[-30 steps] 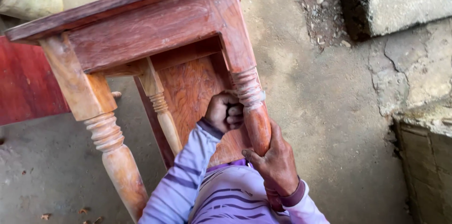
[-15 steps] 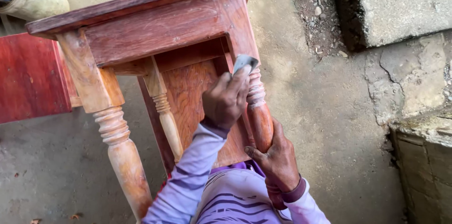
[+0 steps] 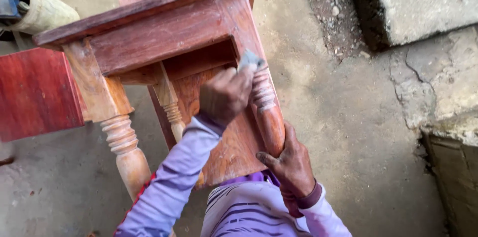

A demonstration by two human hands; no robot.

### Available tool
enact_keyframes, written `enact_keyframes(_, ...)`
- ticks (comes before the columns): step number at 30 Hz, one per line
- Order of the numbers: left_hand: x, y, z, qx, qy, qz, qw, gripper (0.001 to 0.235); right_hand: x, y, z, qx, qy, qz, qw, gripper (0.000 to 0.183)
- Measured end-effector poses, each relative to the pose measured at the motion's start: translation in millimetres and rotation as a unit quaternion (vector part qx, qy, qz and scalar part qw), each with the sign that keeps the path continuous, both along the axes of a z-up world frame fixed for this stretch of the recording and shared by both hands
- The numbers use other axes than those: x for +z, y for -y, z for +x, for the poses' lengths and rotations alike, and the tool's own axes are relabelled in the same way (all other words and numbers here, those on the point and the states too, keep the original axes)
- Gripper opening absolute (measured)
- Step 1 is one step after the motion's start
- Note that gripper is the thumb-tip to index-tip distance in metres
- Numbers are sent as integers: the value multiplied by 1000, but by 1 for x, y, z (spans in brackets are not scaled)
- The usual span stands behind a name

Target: The person sands the legs and frame of a wooden stool using a sanding block. They work on the turned legs and the horizontal frame, moving around the stool to reach different sides.

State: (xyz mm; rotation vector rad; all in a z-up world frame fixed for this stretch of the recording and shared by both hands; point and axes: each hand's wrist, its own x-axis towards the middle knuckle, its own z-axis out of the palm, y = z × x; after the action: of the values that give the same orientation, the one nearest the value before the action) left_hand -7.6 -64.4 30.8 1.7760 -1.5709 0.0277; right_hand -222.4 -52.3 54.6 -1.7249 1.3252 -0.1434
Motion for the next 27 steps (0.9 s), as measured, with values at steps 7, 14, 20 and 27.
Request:
enact_keyframes(7, -7, 2, 11, 17, -16, 20, 1000, 12, 1, 2, -1, -2, -28, -1, 1000, 93)
enact_keyframes(14, -8, 6, 16, 10, 1, -21, 1000, 9, -2, -5, 0, -6, 15, 4, 1000, 88)
enact_keyframes(20, -15, 11, 5, 43, -49, -72, 995, 17, -5, 2, -1, 3, -5, 0, 1000, 86)
enact_keyframes(27, -38, 21, -10, 145, -209, -132, 958, 23, -9, -5, -4, 25, 33, -48, 998, 91)
